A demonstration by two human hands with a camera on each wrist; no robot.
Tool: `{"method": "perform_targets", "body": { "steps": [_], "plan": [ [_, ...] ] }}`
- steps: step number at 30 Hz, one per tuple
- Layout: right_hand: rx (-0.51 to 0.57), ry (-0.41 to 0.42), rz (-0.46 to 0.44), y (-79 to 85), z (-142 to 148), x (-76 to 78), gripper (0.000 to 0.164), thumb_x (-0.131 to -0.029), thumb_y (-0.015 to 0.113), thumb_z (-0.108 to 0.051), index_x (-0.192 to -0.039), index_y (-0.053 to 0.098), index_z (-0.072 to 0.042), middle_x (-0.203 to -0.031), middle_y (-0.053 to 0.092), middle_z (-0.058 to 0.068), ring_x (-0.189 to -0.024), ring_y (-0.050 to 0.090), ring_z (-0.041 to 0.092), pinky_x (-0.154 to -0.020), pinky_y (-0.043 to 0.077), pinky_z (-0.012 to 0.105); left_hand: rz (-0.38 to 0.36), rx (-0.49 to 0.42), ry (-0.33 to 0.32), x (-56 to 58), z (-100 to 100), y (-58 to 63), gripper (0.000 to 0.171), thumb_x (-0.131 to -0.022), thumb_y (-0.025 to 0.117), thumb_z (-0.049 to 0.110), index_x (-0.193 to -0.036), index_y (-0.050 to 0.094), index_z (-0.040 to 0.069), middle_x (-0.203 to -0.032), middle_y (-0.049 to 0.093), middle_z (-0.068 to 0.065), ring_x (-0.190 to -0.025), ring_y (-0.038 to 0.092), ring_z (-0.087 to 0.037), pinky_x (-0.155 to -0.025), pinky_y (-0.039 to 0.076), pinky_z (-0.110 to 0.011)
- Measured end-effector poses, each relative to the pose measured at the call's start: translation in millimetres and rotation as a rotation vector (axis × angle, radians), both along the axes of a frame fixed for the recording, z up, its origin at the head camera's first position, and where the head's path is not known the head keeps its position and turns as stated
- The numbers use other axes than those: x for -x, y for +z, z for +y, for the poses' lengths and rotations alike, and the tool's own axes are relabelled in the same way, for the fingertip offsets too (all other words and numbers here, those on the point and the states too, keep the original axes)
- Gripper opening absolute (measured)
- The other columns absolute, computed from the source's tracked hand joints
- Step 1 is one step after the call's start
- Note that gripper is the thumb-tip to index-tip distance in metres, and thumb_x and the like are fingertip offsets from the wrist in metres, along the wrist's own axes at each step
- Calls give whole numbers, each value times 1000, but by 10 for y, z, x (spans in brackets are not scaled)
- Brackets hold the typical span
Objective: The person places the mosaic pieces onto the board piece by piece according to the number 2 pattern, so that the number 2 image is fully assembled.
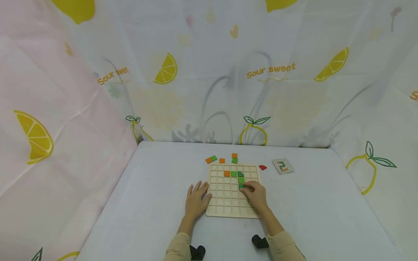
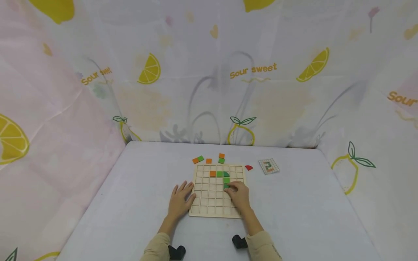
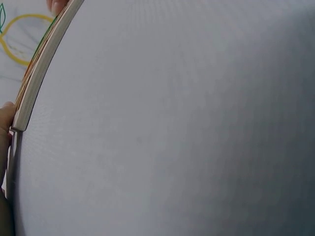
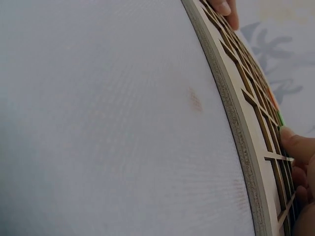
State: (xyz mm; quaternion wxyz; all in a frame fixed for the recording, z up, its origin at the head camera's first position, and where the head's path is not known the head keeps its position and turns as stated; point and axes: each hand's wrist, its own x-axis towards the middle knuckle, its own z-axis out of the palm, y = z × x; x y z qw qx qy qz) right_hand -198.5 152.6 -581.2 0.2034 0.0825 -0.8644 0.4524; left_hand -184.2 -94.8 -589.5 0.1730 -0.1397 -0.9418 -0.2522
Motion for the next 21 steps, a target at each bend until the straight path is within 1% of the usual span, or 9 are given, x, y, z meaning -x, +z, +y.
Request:
{"method": "perform_targets", "body": {
  "steps": [4,8,9,12,14,17,21],
  "plan": [
    [15,-13,-43,30,11,4,17,-70,80,-3,-81,71,6,-85,67,13,-79,63,29,-65,54,27,5,-8,-2,-3,0,-4,42,-85,65,25,-122,62,5,-126,61,-8,-125,49,-31,-108,28,-56],
    [2,11,-75,64,14,20,17,-72,78,-2,-84,71,7,-88,66,16,-81,64,31,-67,56,32,10,-11,-4,-4,-3,11,41,-85,65,24,-121,63,4,-126,61,-9,-124,49,-32,-108,28,-56],
    [-10,22,-75,71,9,21,17,-73,78,-2,-85,71,8,-90,66,16,-82,64,32,-67,56,34,10,-12,-6,-4,-4,15,41,-85,65,24,-121,63,4,-126,61,-9,-124,49,-32,-108,28,-56],
    [-98,59,-47,71,-20,14,16,-75,75,0,-88,71,9,-96,65,19,-87,61,34,-73,55,41,7,-10,-5,-3,-11,22,41,-85,65,24,-121,63,4,-125,61,-9,-124,50,-32,-107,29,-56],
    [-155,63,-20,58,-50,4,15,-77,73,-1,-88,71,8,-99,64,20,-89,59,35,-76,52,44,4,-7,-3,-3,-14,23,41,-85,65,24,-121,63,4,-125,61,-9,-124,50,-32,-107,29,-56],
    [-205,12,2,27,-102,-7,16,-78,75,-8,-87,73,5,-102,65,19,-92,56,34,-77,48,46,-8,-1,0,-2,-15,14,42,-85,64,25,-122,62,5,-127,61,-7,-125,49,-31,-108,28,-55],
    [-251,-64,21,-1,-155,-6,21,-77,77,-16,-86,74,3,-103,66,17,-94,54,34,-80,45,46,-26,-4,2,1,-14,-9,43,-86,63,28,-123,62,6,-128,60,-6,-127,48,-29,-110,26,-53]
  ]
}}
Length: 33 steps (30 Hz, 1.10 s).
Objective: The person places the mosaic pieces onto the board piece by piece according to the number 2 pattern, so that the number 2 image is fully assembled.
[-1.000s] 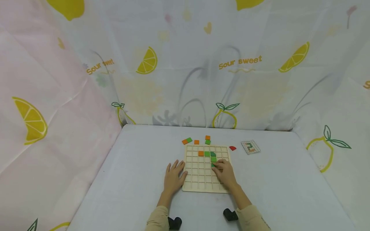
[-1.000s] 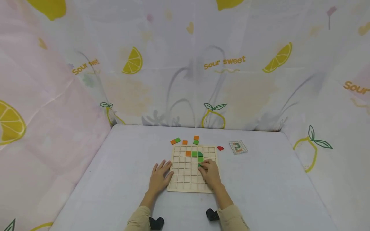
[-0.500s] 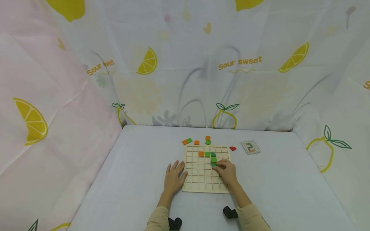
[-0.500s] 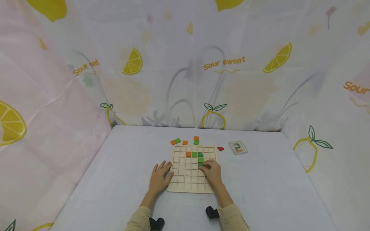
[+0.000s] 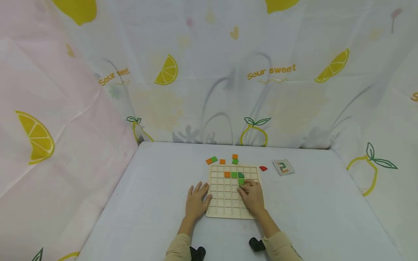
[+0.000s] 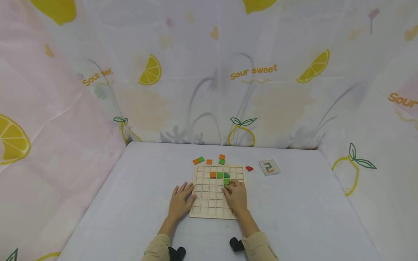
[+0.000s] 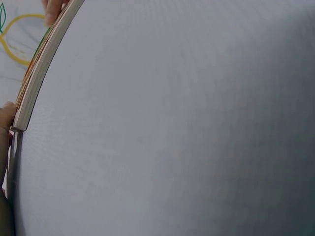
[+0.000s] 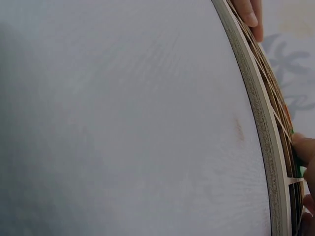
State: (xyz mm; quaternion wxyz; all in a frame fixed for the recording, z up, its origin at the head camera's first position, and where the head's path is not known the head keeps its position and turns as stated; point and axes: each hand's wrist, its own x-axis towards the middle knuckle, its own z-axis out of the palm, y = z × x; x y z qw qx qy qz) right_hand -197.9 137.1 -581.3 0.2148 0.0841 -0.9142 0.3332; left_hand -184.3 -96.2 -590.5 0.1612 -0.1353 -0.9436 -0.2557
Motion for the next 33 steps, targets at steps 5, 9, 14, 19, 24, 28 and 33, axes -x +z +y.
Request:
{"method": "perform_targets", "body": {
  "steps": [5,9,14,19,24,28,33],
  "plan": [
    [-83,-23,14,-18,-14,-13,23,-79,75,-21,-90,75,-1,-109,67,13,-103,50,36,-79,42,52,-4,-8,0,-4,1,-2,42,-86,63,27,-123,62,6,-129,60,-5,-127,47,-28,-111,25,-53],
    [-45,-26,28,-45,6,-35,22,-77,76,-18,-92,74,-2,-110,68,12,-103,50,36,-74,41,51,6,-5,-4,-15,4,10,42,-86,63,26,-122,62,6,-127,60,-7,-126,48,-29,-109,27,-54],
    [52,-20,70,-67,33,-38,26,-72,79,-14,-90,73,4,-105,69,17,-98,52,39,-76,42,54,11,-19,-10,-29,14,24,41,-85,65,24,-122,62,4,-127,61,-8,-125,49,-31,-109,27,-55],
    [119,-41,13,-58,53,-44,31,-72,80,-18,-88,71,8,-100,69,19,-99,52,39,-85,41,52,1,-21,-10,-35,21,32,41,-86,64,23,-122,62,4,-127,60,-8,-126,48,-31,-109,27,-55],
    [147,-82,-35,-58,68,-51,37,-71,82,-22,-88,71,9,-99,69,19,-100,52,38,-87,42,49,6,-23,-13,-35,20,32,41,-86,64,23,-122,62,4,-127,60,-9,-125,49,-32,-109,27,-55],
    [138,-64,-18,-51,64,-50,37,-71,82,-21,-90,71,9,-101,69,20,-99,51,38,-86,42,49,28,-23,-13,-28,18,27,40,-85,65,23,-121,63,4,-126,61,-9,-124,49,-32,-108,28,-56],
    [64,-46,29,-42,47,-47,34,-72,80,-19,-92,71,8,-102,68,20,-96,52,38,-83,42,51,45,-9,-3,-12,6,1,40,-85,65,24,-120,63,4,-125,62,-8,-123,50,-32,-107,29,-56]
  ]
}}
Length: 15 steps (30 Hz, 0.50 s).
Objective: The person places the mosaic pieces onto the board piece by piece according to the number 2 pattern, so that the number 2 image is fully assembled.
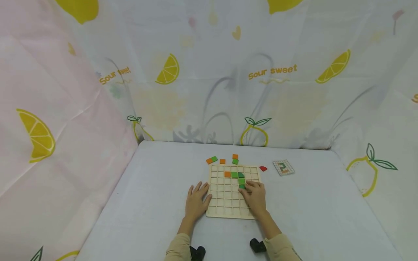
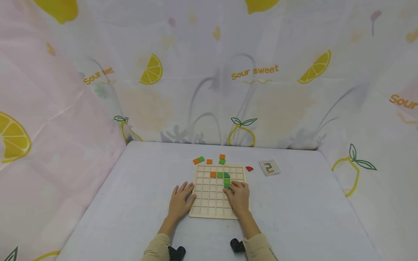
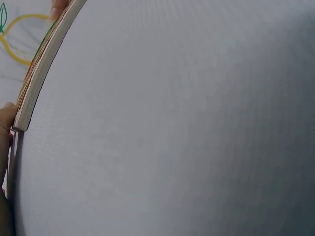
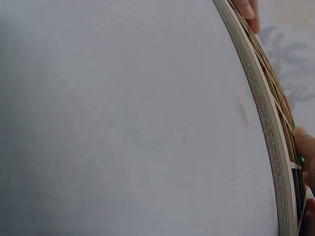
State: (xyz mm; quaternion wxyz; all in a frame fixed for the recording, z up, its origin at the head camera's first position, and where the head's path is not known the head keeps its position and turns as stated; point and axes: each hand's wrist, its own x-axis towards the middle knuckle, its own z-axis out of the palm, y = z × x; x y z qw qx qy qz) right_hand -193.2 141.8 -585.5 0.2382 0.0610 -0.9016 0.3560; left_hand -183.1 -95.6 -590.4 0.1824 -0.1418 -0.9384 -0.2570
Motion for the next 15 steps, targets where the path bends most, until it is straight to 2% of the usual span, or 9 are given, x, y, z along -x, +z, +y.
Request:
{"method": "perform_targets", "body": {
  "steps": [6,15],
  "plan": [
    [-117,-46,23,0,-50,-36,32,-77,76,-21,-94,72,5,-108,66,21,-97,53,42,-79,43,57,-29,-1,2,4,-12,5,42,-86,64,25,-122,62,5,-128,60,-7,-126,48,-30,-110,26,-54],
    [-73,-75,60,-25,-68,-67,27,-75,78,-19,-84,73,5,-103,66,22,-97,54,42,-80,44,60,-30,-10,-7,-5,-1,22,41,-86,63,24,-122,62,4,-127,61,-8,-126,48,-30,-109,27,-55]
  ]
}}
